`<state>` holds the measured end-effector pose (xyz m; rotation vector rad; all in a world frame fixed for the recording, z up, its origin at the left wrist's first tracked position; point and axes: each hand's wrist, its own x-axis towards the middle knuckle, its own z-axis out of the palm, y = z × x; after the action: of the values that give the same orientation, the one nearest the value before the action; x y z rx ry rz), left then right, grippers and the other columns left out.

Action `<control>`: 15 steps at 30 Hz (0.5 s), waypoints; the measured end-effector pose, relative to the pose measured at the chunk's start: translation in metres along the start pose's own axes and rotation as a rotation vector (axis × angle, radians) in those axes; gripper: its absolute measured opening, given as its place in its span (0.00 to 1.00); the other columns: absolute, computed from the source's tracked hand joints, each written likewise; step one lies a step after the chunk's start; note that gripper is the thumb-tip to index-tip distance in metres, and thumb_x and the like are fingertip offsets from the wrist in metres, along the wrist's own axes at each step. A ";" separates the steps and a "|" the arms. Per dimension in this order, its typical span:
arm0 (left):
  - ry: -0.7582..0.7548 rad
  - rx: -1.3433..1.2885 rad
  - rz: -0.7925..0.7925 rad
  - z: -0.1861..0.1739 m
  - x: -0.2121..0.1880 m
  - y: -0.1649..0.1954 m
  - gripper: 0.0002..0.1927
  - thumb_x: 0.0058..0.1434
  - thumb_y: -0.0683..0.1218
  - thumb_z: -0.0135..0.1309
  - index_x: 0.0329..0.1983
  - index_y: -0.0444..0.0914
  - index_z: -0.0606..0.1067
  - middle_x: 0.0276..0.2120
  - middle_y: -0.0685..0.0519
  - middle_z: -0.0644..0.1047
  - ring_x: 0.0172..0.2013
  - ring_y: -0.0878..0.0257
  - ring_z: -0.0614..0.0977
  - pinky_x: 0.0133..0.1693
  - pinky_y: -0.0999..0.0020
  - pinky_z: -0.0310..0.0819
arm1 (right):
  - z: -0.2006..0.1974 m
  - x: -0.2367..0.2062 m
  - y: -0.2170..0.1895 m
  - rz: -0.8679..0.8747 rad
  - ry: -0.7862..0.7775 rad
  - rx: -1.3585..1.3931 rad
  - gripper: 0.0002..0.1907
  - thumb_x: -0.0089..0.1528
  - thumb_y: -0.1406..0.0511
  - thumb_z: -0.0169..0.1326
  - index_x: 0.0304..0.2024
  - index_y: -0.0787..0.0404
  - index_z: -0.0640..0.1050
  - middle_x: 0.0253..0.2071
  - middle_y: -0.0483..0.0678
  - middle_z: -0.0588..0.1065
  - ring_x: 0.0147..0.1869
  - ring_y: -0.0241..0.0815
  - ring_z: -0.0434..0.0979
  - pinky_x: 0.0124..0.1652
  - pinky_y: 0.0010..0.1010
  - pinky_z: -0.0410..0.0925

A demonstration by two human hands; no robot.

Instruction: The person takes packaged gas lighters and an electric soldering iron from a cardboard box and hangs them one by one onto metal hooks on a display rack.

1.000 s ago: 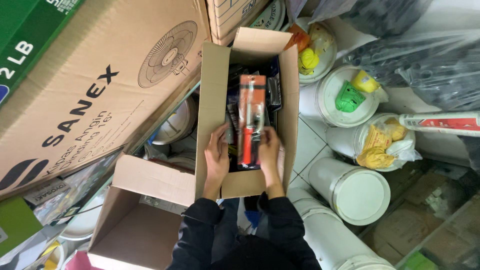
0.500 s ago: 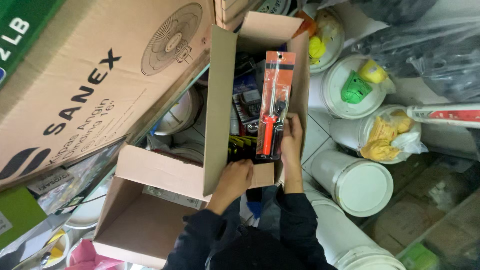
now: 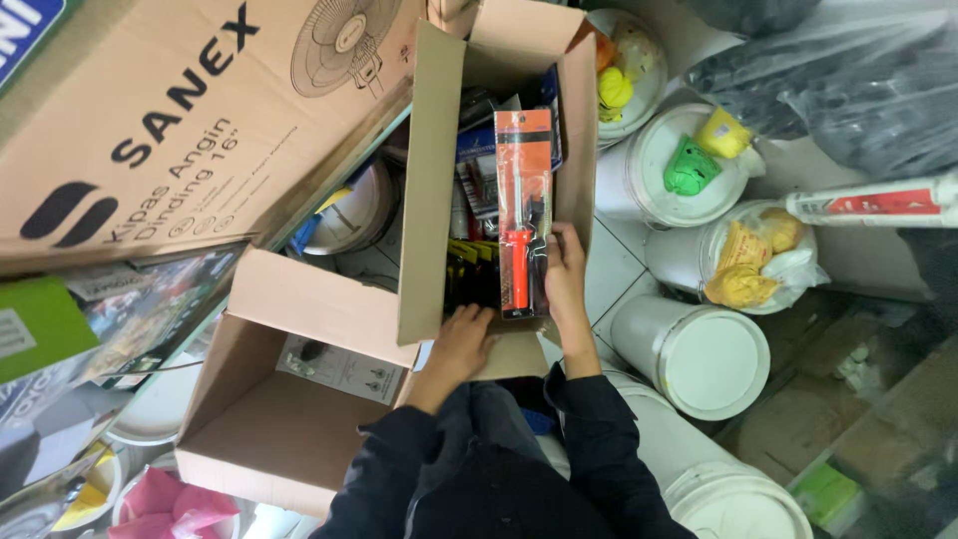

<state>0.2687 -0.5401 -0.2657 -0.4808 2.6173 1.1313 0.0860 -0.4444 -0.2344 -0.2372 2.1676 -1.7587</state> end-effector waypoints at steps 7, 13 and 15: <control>0.145 0.138 0.268 0.021 -0.021 -0.012 0.21 0.55 0.53 0.61 0.41 0.32 0.77 0.46 0.42 0.76 0.50 0.44 0.74 0.45 0.50 0.67 | -0.003 -0.047 0.019 0.045 0.032 0.052 0.06 0.71 0.69 0.44 0.45 0.61 0.73 0.36 0.45 0.73 0.40 0.34 0.69 0.42 0.27 0.67; 0.382 0.208 0.289 0.038 -0.032 -0.018 0.05 0.54 0.42 0.58 0.34 0.38 0.80 0.35 0.51 0.77 0.46 0.52 0.76 0.44 0.56 0.70 | -0.002 -0.074 0.023 -0.060 0.008 0.045 0.07 0.71 0.69 0.43 0.46 0.62 0.73 0.37 0.45 0.72 0.42 0.34 0.69 0.44 0.26 0.66; 0.446 0.240 0.317 0.044 -0.034 -0.020 0.05 0.52 0.39 0.57 0.33 0.39 0.80 0.34 0.53 0.77 0.45 0.54 0.77 0.44 0.57 0.71 | -0.006 -0.081 0.023 0.052 0.021 0.091 0.07 0.72 0.68 0.43 0.46 0.61 0.73 0.35 0.46 0.71 0.38 0.36 0.67 0.39 0.29 0.64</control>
<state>0.3120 -0.5137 -0.2959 -0.2991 3.2600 0.8441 0.1609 -0.4066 -0.2433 -0.1386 2.0829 -1.8327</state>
